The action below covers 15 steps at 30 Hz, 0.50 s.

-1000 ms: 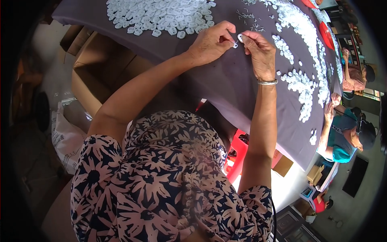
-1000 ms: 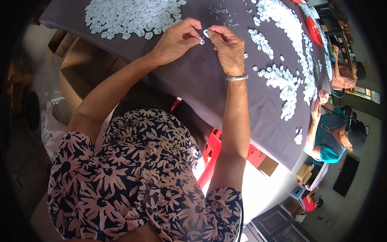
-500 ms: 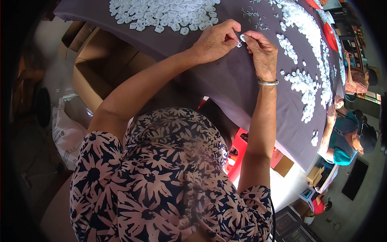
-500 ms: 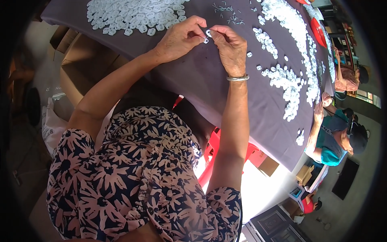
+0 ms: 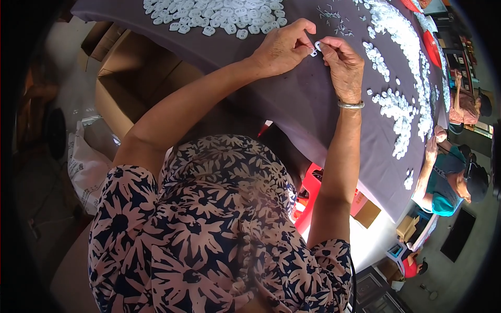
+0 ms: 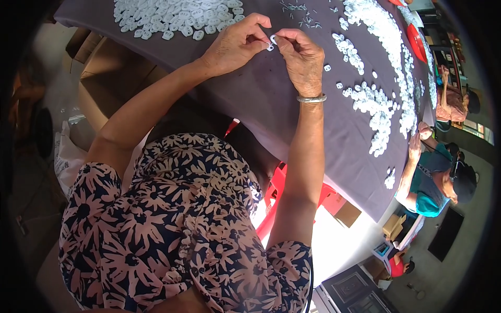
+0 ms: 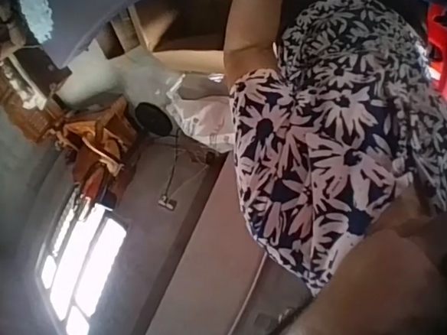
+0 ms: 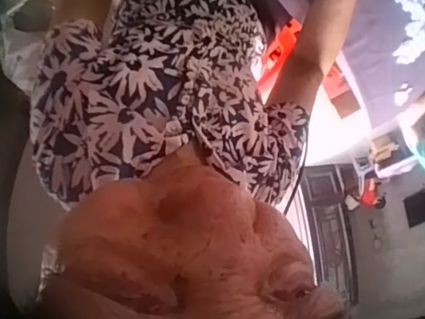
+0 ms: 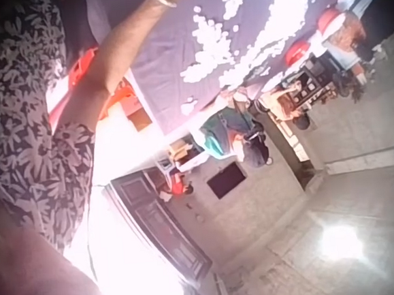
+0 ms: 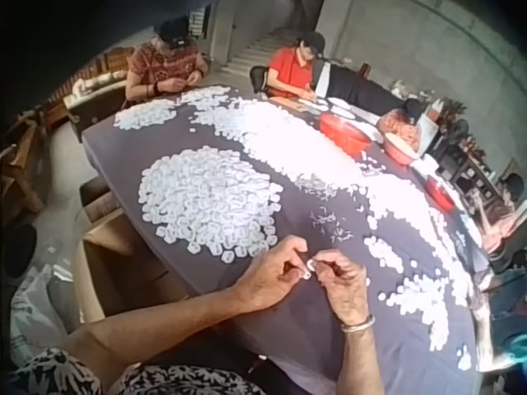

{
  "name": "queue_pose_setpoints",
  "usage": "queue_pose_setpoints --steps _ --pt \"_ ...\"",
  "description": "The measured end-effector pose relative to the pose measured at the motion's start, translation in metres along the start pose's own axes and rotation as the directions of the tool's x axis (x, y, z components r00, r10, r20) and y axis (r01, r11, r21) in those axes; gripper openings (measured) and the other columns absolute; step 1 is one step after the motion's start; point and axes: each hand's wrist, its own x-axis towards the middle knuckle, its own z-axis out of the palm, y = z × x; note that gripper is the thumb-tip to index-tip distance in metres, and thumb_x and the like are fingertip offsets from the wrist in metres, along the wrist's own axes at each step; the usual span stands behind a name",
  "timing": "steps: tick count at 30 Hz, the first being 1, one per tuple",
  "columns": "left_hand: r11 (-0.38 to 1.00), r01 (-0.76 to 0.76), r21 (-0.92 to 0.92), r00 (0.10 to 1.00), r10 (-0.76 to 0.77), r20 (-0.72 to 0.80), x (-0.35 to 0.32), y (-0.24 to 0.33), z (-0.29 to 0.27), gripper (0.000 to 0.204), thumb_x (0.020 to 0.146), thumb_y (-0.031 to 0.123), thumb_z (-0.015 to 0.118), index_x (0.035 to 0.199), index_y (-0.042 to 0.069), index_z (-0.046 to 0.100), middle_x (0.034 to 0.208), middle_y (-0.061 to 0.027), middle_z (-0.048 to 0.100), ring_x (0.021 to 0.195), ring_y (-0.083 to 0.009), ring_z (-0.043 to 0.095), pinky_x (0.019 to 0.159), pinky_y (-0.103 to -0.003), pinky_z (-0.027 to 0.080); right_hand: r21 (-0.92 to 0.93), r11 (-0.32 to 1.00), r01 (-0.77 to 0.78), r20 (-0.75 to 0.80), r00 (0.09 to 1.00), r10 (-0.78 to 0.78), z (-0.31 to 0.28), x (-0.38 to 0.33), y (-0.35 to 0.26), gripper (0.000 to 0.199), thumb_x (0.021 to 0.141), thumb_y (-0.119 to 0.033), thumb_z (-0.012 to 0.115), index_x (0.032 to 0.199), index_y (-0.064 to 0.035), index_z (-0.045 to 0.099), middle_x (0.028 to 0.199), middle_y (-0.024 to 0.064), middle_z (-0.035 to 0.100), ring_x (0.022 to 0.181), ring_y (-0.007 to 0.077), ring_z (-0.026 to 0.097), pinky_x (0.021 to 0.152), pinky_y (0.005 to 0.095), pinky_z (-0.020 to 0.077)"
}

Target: The person sorts small white plastic parts by hand, inspecting them on a table.

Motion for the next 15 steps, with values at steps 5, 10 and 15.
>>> queue_pose_setpoints --steps 5,10,15 --pt "1.0 0.005 0.008 1.0 -0.005 -0.007 -0.0013 0.0024 -0.0012 0.032 0.08 0.003 0.057 0.111 0.007 0.047 0.081 -0.0065 0.067 0.074 -0.0189 0.064 0.069 -0.03 0.05 -0.098 0.993 0.068 -0.014 0.997 -0.07 0.0024 -0.001 0.0005 0.013 0.085 -0.005 0.065 0.097 -0.0014 0.067 0.076 -0.0039 0.059 0.064 0.0033 0.049 0.058 0.0173 0.0405" --pt "0.998 0.056 -0.001 0.998 -0.056 0.035 -0.0011 0.002 -0.0016 0.037 0.083 0.004 0.06 0.117 0.005 0.045 0.085 -0.0053 0.065 0.081 -0.0127 0.061 0.074 -0.027 0.048 -0.092 0.992 0.087 -0.007 0.996 -0.088 0.0027 -0.0001 0.0009 0.012 0.085 -0.004 0.066 0.096 -0.001 0.066 0.076 -0.0038 0.059 0.065 0.0029 0.049 0.058 0.0167 0.0405" --pt "0.998 0.026 0.06 1.0 -0.026 -0.007 0.0001 0.0003 -0.002 0.035 0.08 0.007 0.059 0.113 0.007 0.047 0.081 -0.0065 0.067 0.074 -0.019 0.064 0.069 -0.031 0.05 -0.138 0.98 0.14 0.004 0.99 -0.141 0.0044 0.0003 0.0033 0.011 0.085 -0.001 0.065 0.095 -0.0004 0.066 0.077 -0.0033 0.06 0.065 0.0026 0.049 0.059 0.0162 0.0415"
